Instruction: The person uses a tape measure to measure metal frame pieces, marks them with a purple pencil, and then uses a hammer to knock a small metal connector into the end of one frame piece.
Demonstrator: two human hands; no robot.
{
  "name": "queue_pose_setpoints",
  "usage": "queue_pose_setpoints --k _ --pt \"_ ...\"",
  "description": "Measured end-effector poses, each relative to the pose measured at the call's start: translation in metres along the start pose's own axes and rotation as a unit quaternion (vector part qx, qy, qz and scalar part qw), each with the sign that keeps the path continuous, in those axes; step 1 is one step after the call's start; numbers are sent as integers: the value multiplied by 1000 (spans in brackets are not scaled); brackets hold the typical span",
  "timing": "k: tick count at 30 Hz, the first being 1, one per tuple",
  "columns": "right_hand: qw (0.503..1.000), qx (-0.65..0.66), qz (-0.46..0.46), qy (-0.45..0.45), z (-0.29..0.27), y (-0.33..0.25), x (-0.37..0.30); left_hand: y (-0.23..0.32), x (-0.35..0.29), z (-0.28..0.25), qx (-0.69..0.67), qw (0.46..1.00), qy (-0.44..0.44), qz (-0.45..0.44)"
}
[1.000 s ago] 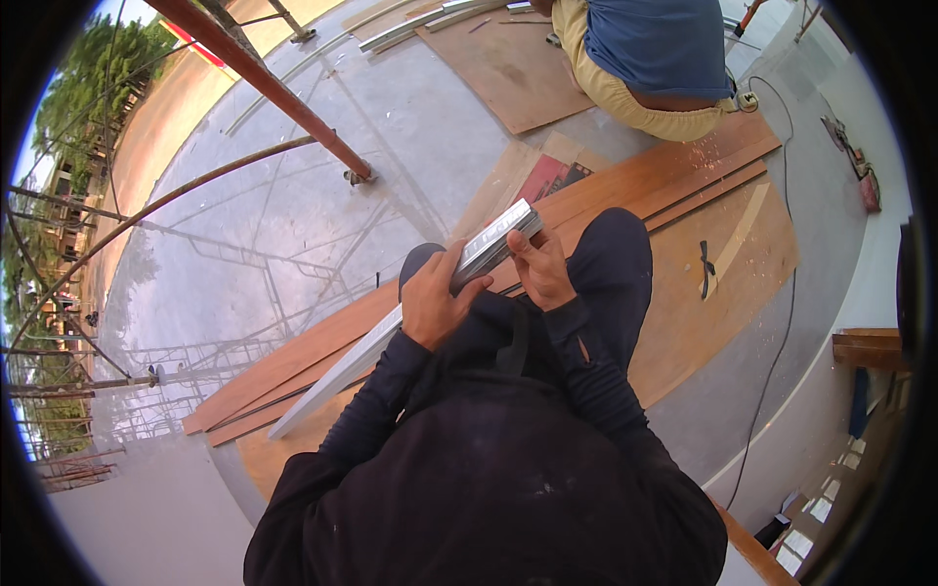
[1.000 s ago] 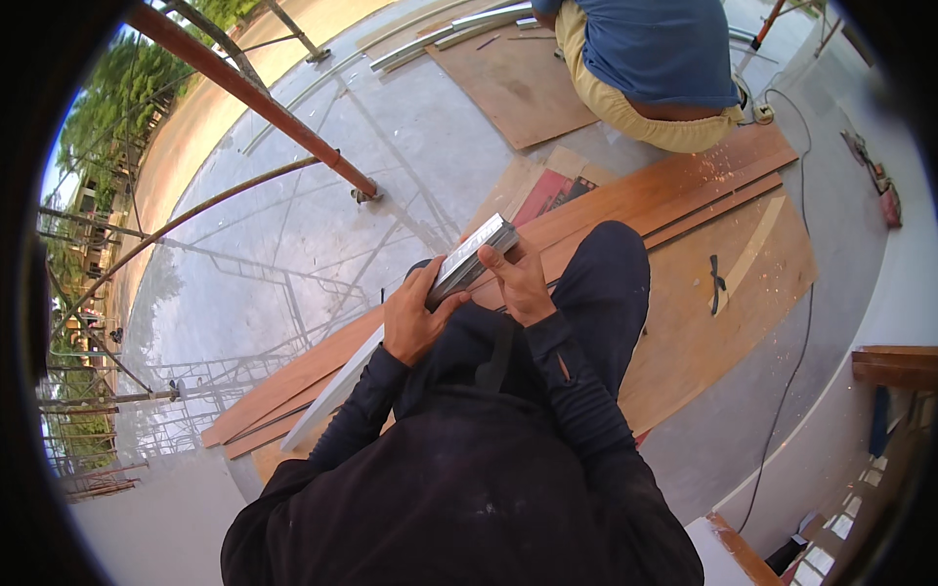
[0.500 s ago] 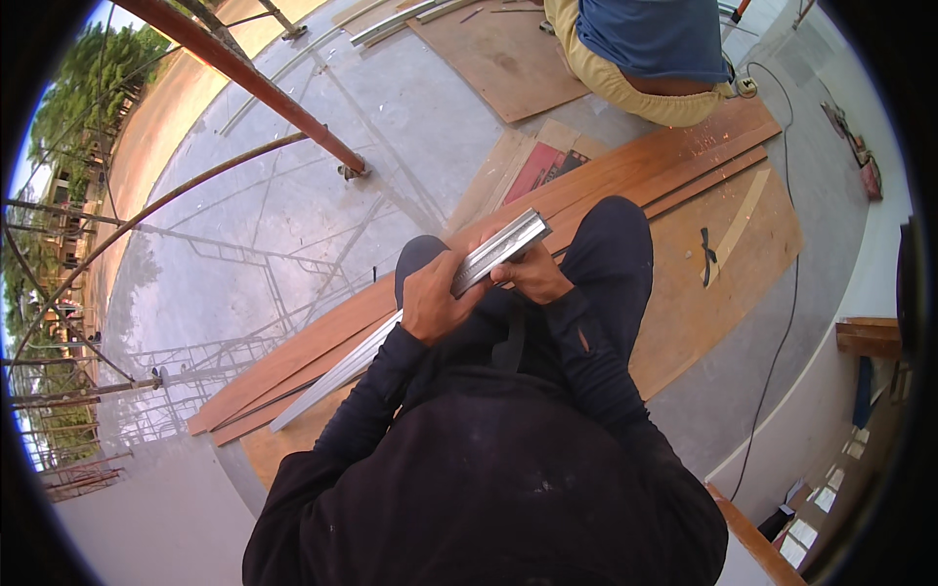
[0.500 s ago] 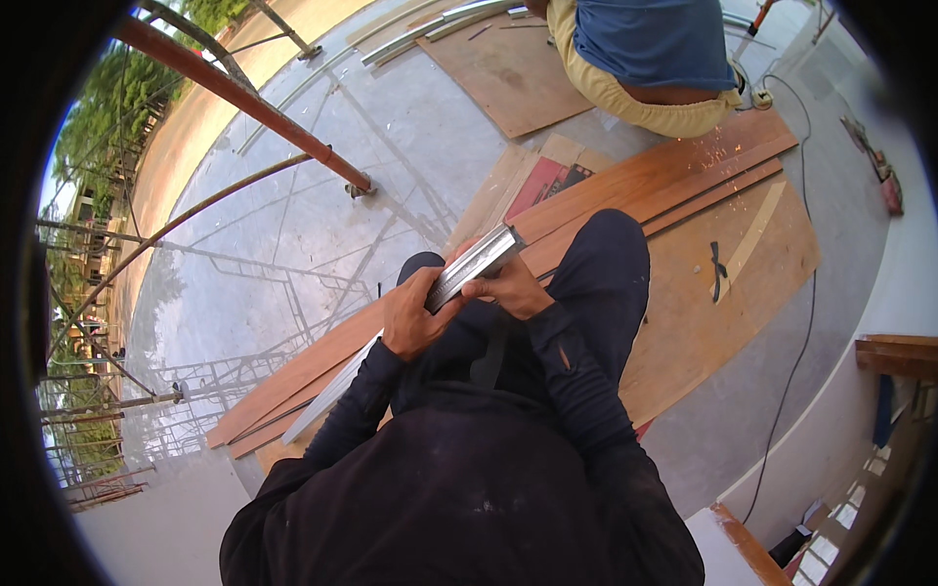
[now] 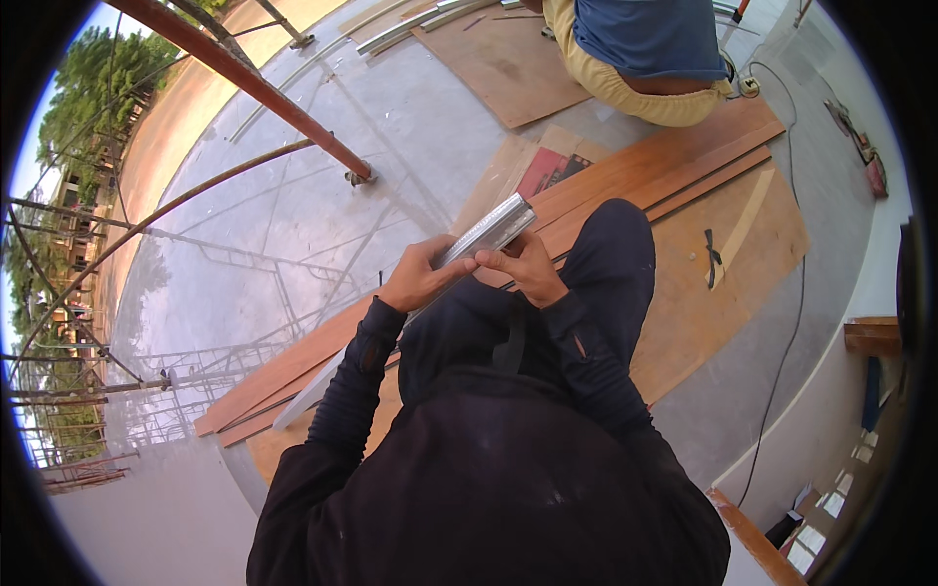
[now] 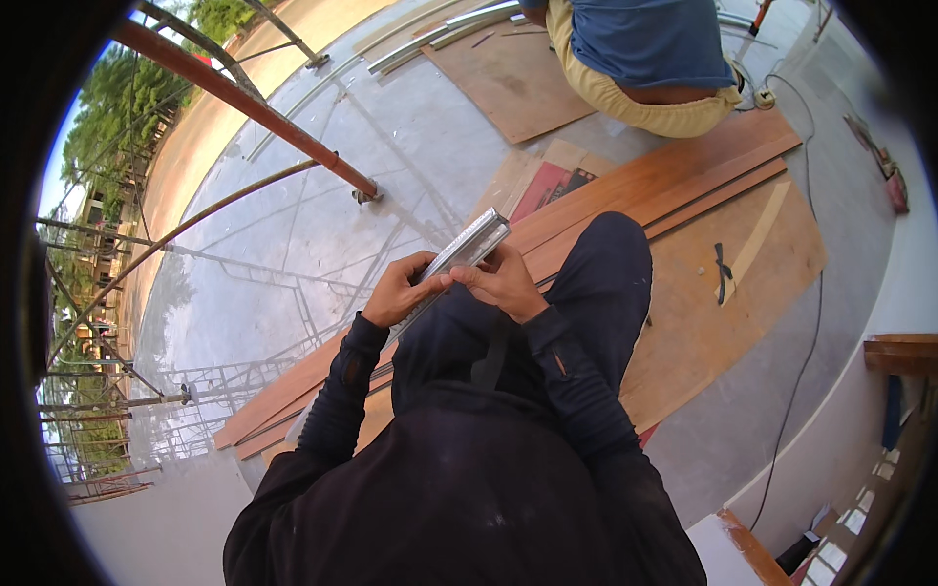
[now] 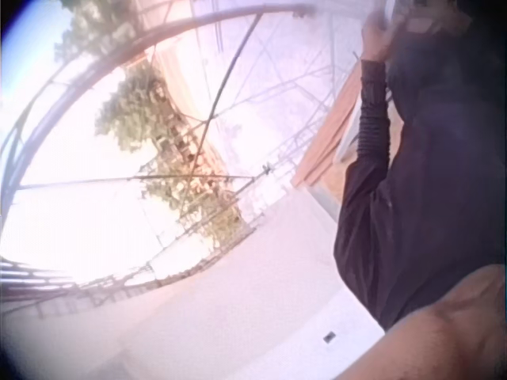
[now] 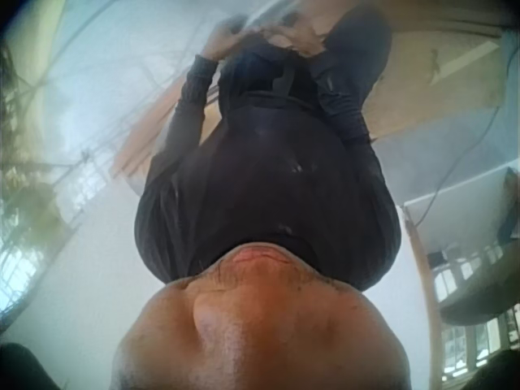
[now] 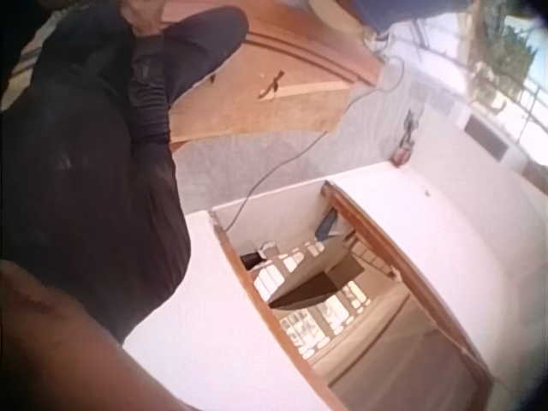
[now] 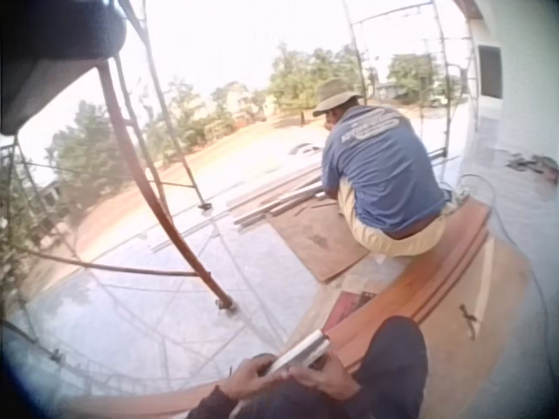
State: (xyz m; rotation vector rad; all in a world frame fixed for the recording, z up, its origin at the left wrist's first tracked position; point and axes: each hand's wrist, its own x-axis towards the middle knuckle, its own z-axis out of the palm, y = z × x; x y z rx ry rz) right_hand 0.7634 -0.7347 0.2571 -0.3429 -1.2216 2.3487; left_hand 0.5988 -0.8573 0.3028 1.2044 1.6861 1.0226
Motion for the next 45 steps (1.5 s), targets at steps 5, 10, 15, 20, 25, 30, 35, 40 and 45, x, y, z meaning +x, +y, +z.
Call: queue_pose_setpoints --k 5,10,15,20,25,30,35,40,45 --pt "994 -107 -9 14 7 -8 12 -6 -15 -19 -34 992 -39 -118" --pt "910 -394 -86 99 -32 -112 22 -11 -6 -43 144 978 141 -57" --pt "831 -449 -79 319 -174 -176 -36 -64 42 -45 146 984 69 -74" --pt "647 -621 210 390 -277 2 -161 -92 106 2 298 954 -40 -7" --pt "581 -580 357 446 -243 142 -206 -141 96 112 356 920 -159 45" --pt "628 -547 236 501 -261 184 -244 -198 56 229 295 950 -102 25" --pt "808 -87 216 542 -220 154 -216 -236 25 254 354 934 -37 37" --pt "787 -218 193 544 -186 152 -215 -233 28 253 385 921 -46 43" --pt "751 -497 131 414 -167 175 -237 -231 31 257 381 922 -32 59"
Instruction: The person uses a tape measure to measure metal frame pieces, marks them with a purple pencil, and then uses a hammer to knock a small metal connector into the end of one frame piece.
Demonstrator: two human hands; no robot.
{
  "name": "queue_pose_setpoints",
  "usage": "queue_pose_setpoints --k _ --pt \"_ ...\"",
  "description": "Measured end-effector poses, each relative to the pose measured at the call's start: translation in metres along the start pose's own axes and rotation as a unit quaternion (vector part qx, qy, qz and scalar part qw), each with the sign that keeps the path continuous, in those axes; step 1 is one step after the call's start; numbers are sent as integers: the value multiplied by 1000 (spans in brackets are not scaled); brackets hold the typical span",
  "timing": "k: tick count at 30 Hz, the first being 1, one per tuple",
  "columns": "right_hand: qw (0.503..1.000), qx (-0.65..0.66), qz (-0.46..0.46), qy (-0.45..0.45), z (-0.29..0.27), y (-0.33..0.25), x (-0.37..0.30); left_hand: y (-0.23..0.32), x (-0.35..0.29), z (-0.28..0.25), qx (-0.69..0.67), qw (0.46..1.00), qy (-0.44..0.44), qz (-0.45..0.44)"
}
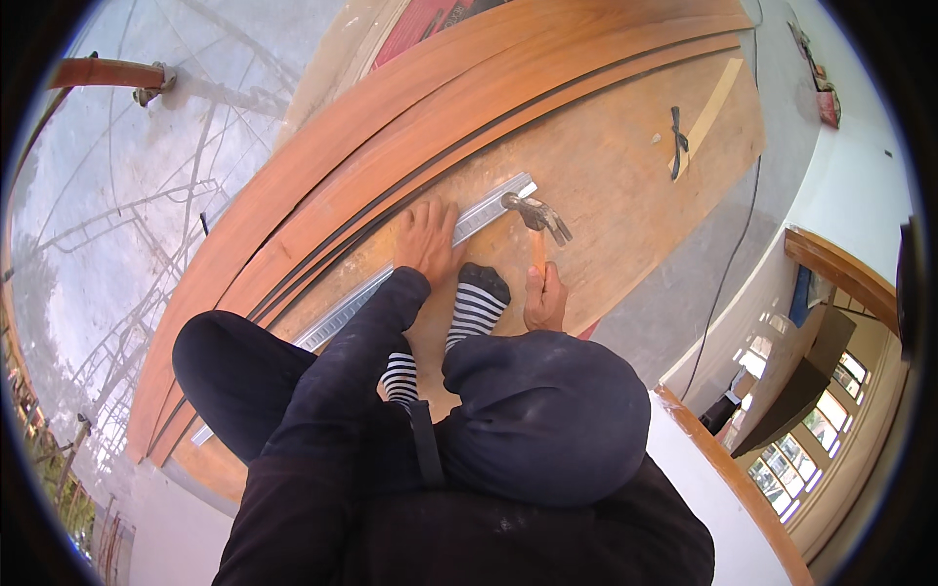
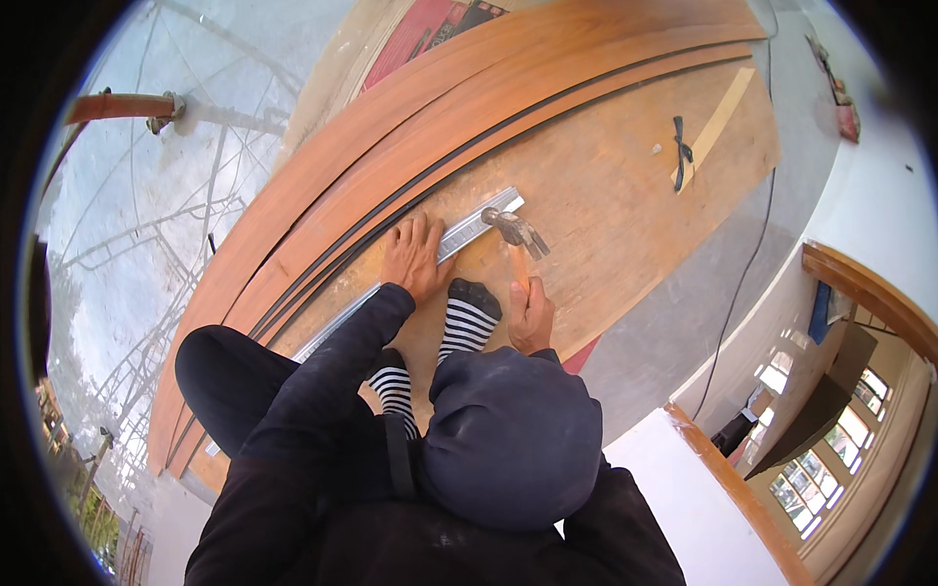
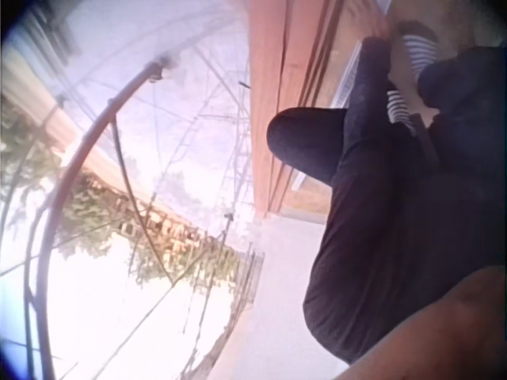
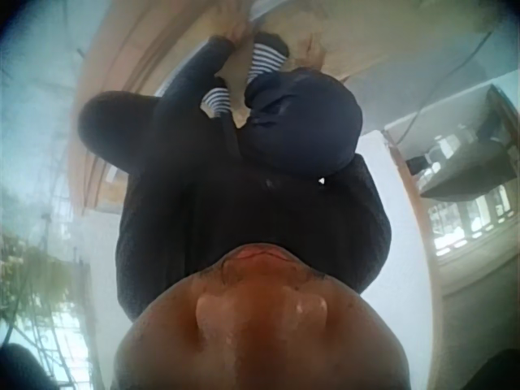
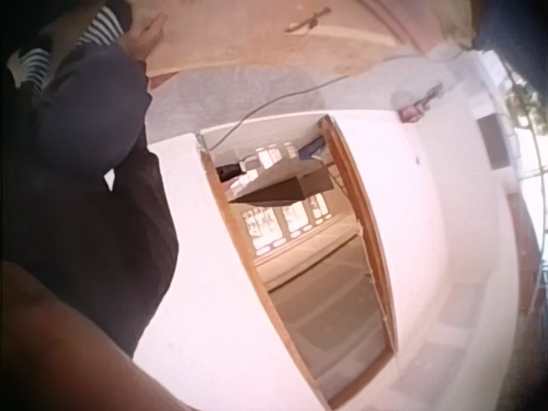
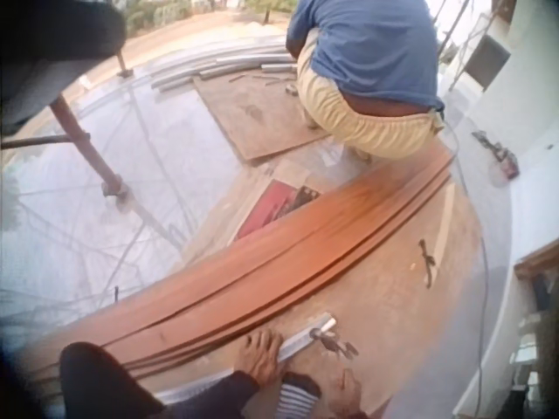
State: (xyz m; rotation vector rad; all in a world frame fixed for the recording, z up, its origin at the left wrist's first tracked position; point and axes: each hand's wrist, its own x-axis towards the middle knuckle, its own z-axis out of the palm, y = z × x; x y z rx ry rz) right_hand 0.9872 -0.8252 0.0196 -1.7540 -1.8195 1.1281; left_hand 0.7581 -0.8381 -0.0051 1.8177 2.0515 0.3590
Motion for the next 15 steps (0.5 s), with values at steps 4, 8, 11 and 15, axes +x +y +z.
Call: queue_pose_setpoints --k 4,8,11,15 --pt "998 -52 -22 -27 15 -7 -2 -7 -3 6 -8 1000 -17 -17" --pt "998 -33 -45 7 10 -4 -10 -2 -1 4 16 999 -33 -9" --pt "996 -87 -18 13 20 10 5 -2 0 4 1 998 -54 -21" --pt "998 -34 -1 57 12 -2 10 -7 -2 4 -3 998 -59 -30"
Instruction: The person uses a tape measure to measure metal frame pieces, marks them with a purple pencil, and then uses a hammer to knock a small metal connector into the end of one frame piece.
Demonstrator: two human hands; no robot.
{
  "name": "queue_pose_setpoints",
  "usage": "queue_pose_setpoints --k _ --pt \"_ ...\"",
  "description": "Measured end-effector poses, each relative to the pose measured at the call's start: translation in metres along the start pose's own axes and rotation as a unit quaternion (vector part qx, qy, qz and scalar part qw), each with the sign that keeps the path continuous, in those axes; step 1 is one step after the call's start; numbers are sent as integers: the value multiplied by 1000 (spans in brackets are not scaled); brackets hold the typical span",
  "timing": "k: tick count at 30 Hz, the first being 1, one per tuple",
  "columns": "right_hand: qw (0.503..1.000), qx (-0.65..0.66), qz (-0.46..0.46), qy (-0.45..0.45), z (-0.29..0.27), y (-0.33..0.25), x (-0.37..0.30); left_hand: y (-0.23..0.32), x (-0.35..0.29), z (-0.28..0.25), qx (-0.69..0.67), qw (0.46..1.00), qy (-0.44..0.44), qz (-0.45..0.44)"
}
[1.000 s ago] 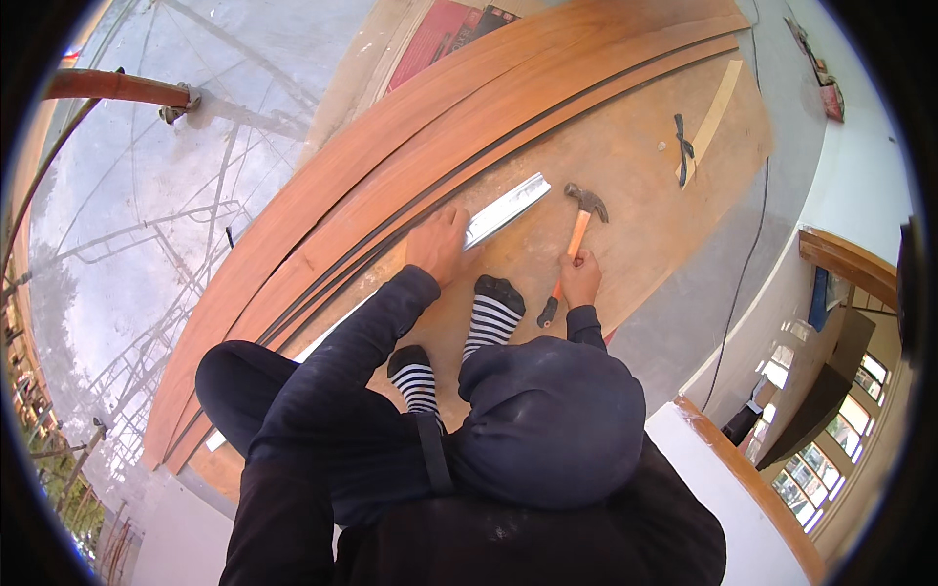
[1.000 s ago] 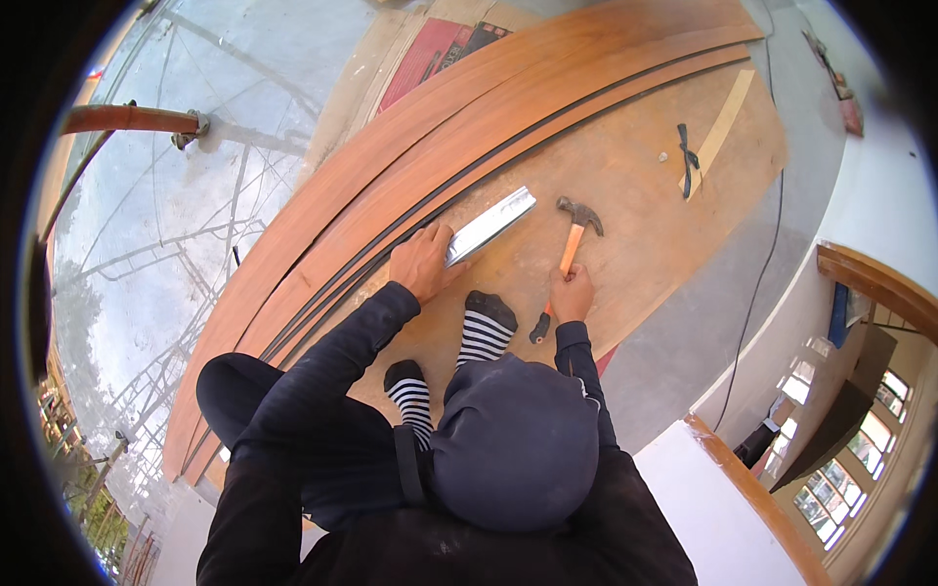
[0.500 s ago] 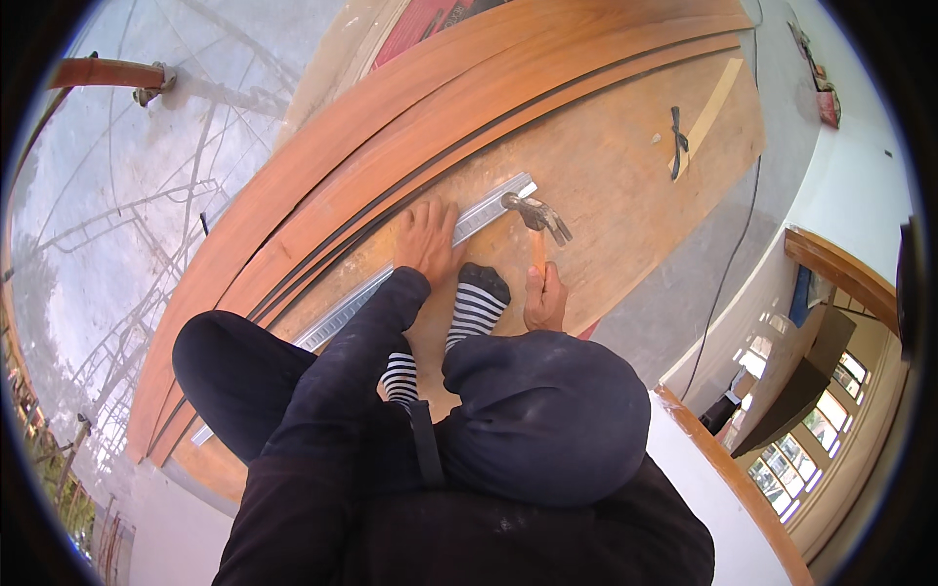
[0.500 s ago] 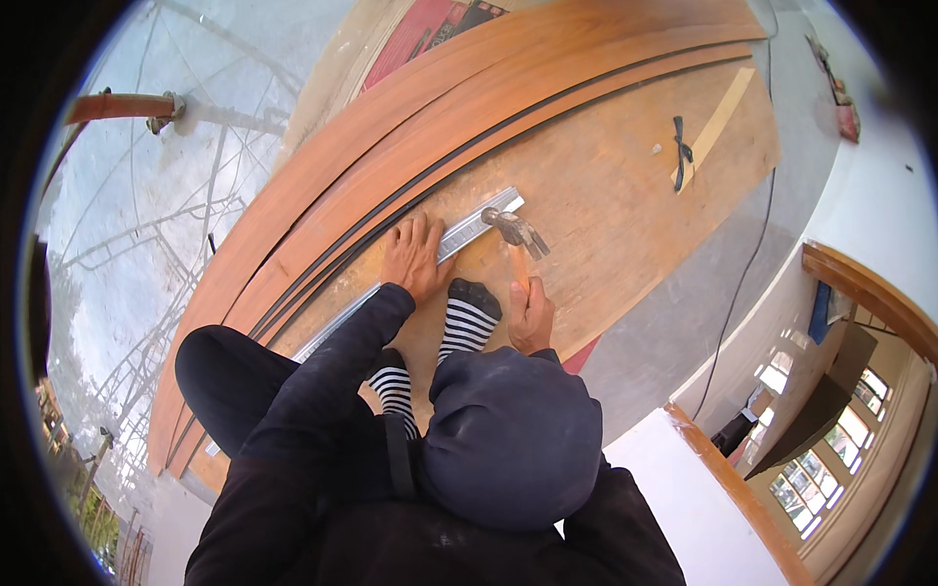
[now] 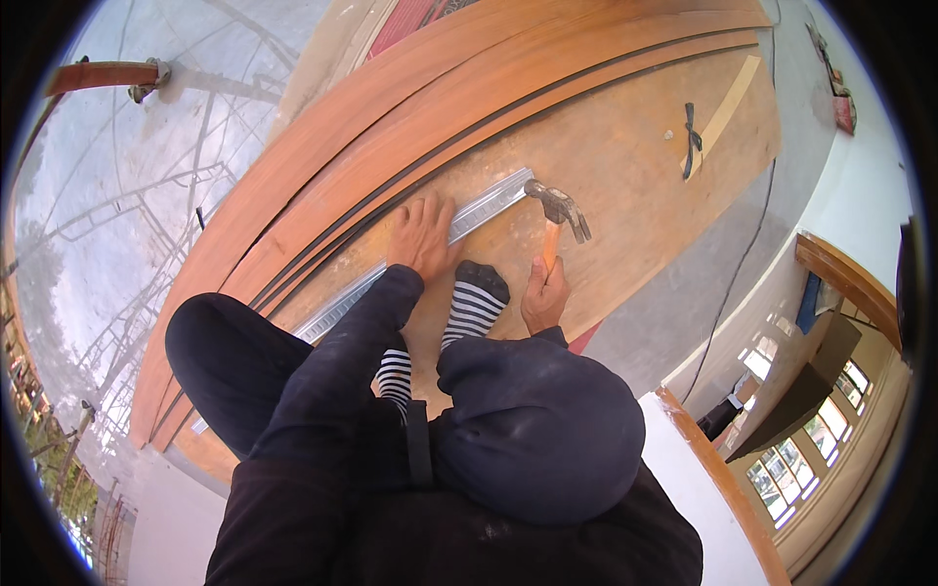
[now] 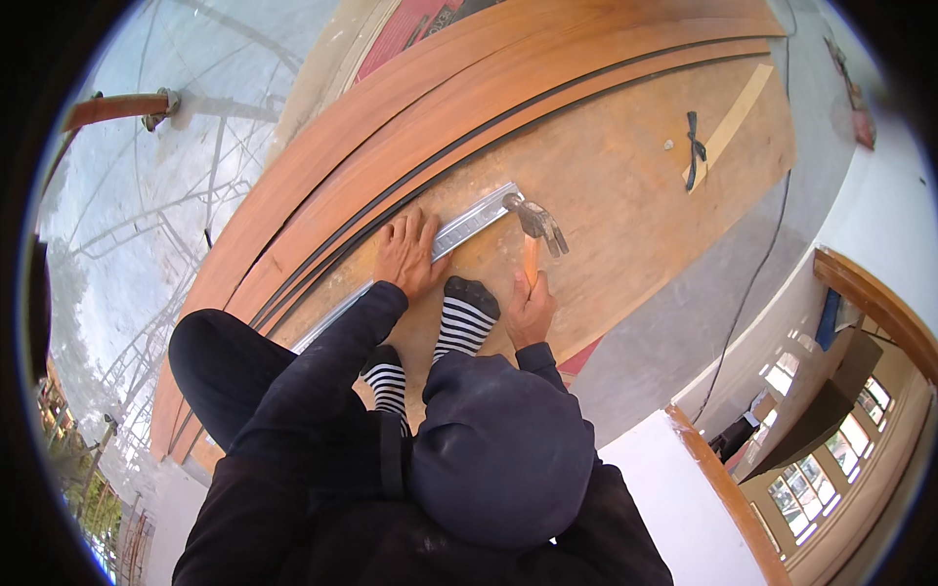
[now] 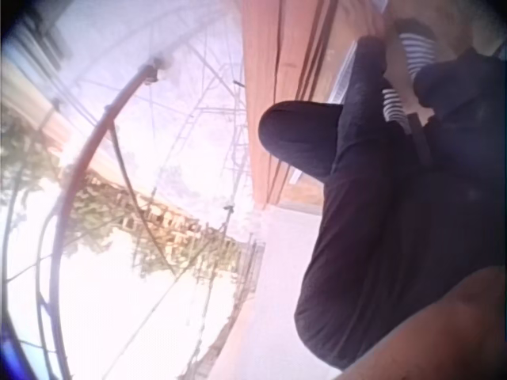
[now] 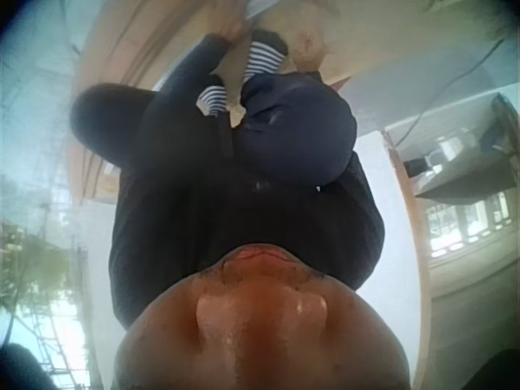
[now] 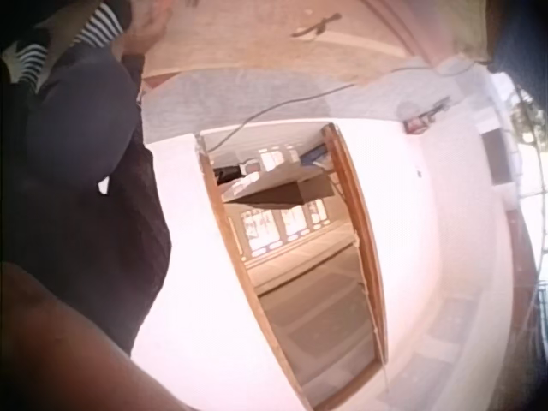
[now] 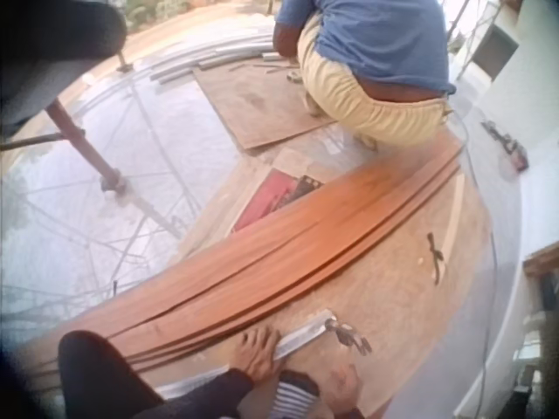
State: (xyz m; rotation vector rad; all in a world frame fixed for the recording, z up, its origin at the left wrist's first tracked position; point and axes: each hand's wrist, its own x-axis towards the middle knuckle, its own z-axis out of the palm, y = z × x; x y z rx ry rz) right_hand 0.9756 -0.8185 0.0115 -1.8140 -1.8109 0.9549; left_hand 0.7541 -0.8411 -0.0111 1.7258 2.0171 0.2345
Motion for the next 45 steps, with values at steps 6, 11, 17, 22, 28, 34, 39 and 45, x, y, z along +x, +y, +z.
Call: queue_pose_setpoints --k 6,11,17,22,28,34,39,45 --pt "999 -12 -20 -21 8 8 -7 5 5 -1 -3 1000 9 13" --pt "1000 4 -9 1 4 -2 -7 3 3 -1 7 1000 4 14" --pt "999 -23 20 -23 15 6 -7 4 3 -2 1 1000 -8 4" --pt "999 32 10 24 2 -8 -14 4 1 -1 9 1000 -8 5" --pt "998 -9 51 -24 10 0 2 4 0 2 20 1000 3 11" --pt "996 -56 -16 -65 18 10 -13 6 3 0 15 1000 -8 11" --pt "999 30 36 -7 3 -9 -3 0 -3 5 22 1000 7 1" --pt "999 -5 23 -22 11 12 -3 5 2 1 11 1000 -18 -5"
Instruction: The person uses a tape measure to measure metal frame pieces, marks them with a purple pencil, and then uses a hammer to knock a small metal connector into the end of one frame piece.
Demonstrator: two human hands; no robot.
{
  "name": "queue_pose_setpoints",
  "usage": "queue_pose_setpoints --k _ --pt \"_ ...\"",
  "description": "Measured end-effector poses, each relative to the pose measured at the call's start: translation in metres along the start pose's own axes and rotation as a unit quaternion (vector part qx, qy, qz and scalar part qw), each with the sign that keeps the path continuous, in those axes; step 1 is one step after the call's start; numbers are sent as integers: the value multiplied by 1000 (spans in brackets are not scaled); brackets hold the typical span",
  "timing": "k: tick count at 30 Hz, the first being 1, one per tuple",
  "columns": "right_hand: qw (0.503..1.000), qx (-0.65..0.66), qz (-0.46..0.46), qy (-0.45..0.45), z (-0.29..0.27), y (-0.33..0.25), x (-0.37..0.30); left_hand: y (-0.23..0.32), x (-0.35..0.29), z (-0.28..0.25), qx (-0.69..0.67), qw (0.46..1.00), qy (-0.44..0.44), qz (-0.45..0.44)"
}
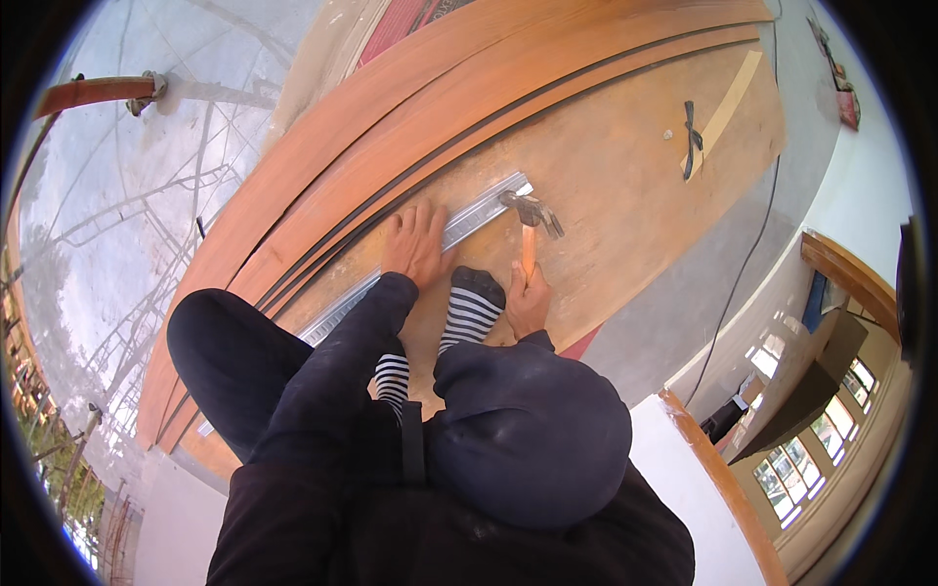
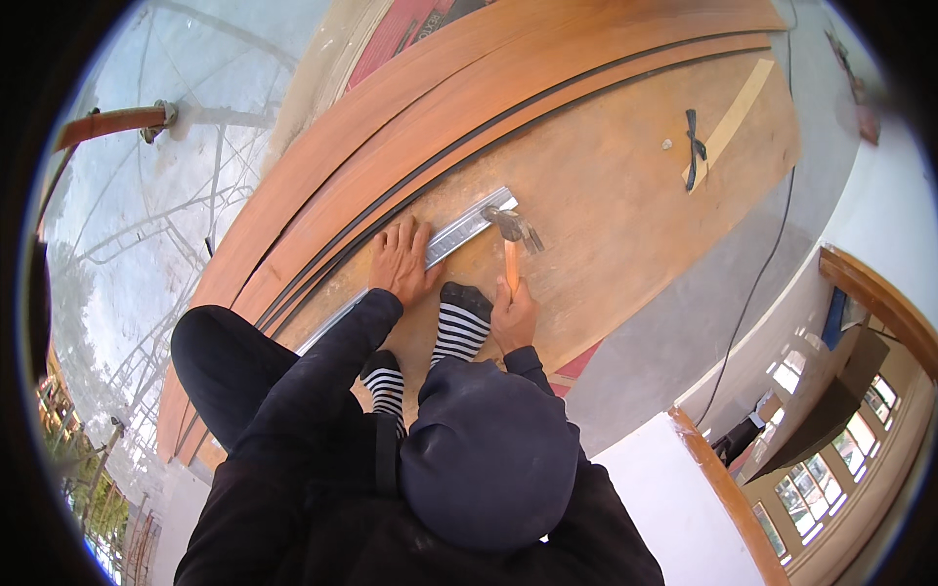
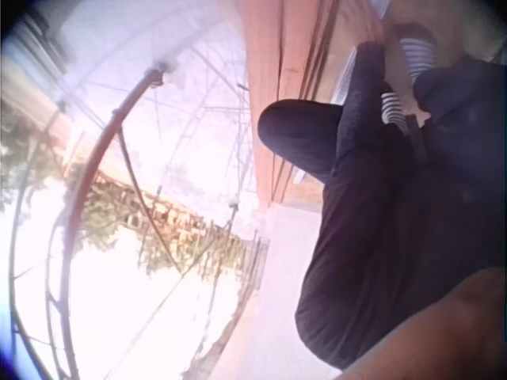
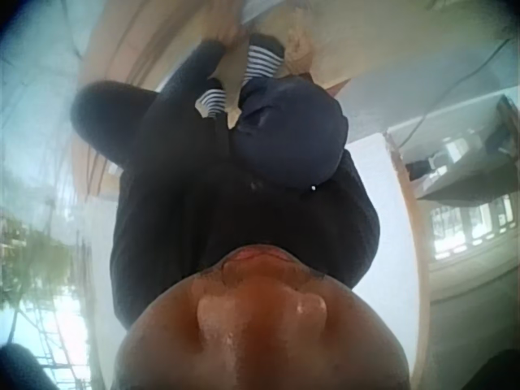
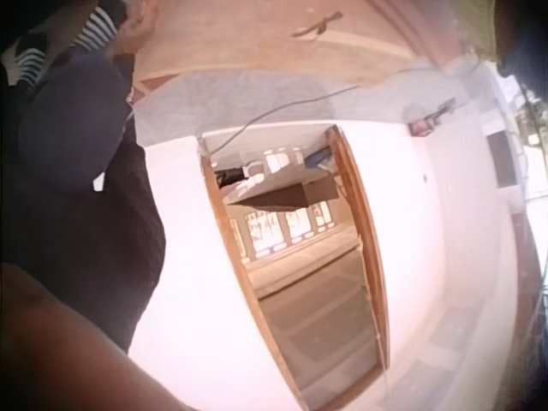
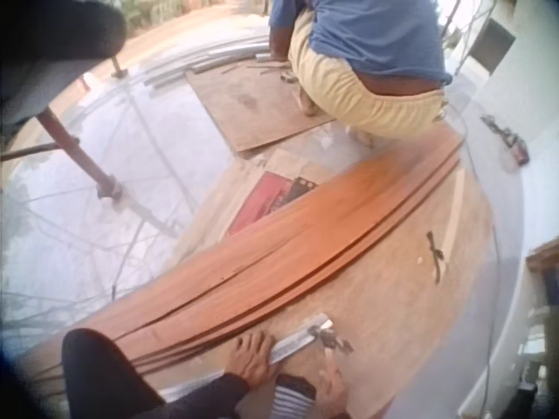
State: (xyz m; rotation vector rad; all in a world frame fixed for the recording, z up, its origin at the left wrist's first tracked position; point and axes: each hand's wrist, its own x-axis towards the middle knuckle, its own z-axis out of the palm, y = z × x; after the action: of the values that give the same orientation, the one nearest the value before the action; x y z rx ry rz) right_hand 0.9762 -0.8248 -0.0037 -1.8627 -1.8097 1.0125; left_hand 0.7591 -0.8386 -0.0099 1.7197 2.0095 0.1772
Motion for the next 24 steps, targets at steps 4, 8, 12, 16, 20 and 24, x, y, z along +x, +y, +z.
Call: queue_pose_setpoints --k 4,8,12,16,20,24 --pt "998 46 5 44 -6 -15 0 -6 -2 2 8 1000 21 1" --pt "999 33 25 -5 6 -1 12 -1 4 -3 25 998 50 25" --pt "998 48 39 12 -12 -13 7 4 -4 -5 31 995 82 46" --pt "997 66 38 3 -14 -15 -2 6 -5 -6 -40 998 43 -32" --pt "996 65 49 -21 -13 -23 -6 7 -2 -11 -41 994 95 -38" --pt "997 60 26 -28 -11 -24 -8 2 -1 -3 -17 997 80 -7"
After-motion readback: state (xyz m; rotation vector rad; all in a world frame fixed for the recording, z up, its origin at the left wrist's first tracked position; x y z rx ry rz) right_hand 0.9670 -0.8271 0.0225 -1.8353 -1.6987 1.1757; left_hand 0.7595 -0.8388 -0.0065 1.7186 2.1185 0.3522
